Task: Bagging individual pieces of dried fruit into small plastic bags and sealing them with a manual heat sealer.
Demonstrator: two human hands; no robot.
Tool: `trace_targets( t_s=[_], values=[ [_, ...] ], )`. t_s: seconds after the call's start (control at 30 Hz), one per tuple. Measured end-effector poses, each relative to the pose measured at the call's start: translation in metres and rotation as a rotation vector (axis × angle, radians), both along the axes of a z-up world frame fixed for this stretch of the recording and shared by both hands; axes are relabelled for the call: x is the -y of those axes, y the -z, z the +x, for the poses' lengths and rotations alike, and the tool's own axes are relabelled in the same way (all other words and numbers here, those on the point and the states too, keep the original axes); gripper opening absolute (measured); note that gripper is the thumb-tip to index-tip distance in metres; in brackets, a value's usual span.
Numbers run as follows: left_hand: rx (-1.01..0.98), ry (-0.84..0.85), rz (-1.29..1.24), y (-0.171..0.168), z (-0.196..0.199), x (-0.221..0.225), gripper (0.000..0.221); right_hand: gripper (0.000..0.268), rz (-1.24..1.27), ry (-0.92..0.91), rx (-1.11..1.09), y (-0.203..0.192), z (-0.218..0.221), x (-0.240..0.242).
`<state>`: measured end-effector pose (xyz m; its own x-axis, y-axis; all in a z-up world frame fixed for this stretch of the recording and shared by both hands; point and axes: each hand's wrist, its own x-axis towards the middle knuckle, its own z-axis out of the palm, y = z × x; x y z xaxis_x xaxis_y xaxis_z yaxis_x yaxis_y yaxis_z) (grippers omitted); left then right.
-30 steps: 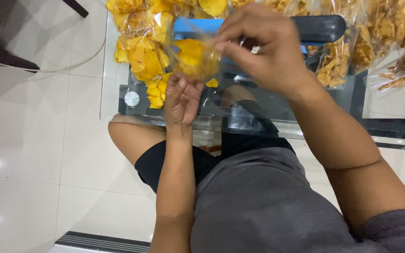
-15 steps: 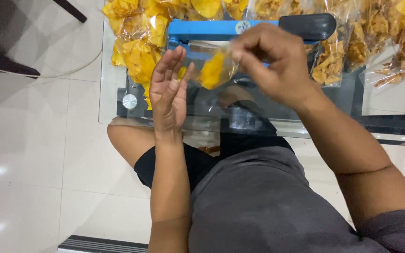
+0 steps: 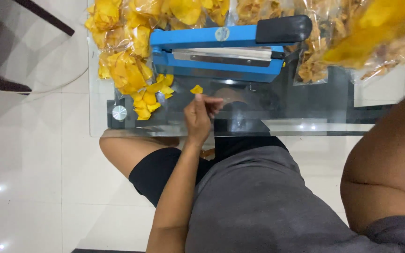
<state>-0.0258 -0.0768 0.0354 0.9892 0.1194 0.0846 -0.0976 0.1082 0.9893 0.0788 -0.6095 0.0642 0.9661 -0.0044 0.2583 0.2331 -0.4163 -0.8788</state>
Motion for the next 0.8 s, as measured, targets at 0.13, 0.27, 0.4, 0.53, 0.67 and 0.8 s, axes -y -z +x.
trace_targets(
  t_s=[0.13, 0.27, 0.4, 0.53, 0.67, 0.8],
  values=[
    [-0.009, -0.029, 0.171, 0.033, 0.0, 0.011, 0.063, 0.019, 0.027, 0.221, 0.137, -0.01, 0.034, -0.1],
    [-0.013, -0.042, 0.258, 0.041, 0.004, 0.009, 0.061, 0.019, 0.151, 0.241, -0.035, 0.022, 0.059, -0.124],
    [-0.059, -0.029, 0.254, 0.041, 0.007, 0.006, 0.061, 0.012, 0.059, 0.262, -0.002, 0.039, 0.069, -0.124],
    [-0.124, -0.033, 0.157, 0.039, 0.007, 0.003, 0.06, 0.018, 0.038, 0.547, 0.203, 0.057, 0.073, -0.08],
    [-0.138, -0.016, 0.129, 0.042, 0.006, 0.001, 0.06, 0.02, 0.608, 0.756, 0.39, 0.097, 0.046, 0.027],
    [-0.129, -0.008, 0.096, 0.045, 0.007, 0.0, 0.059, 0.034, -0.526, 0.945, 0.388, 0.109, -0.044, 0.059]
  ],
)
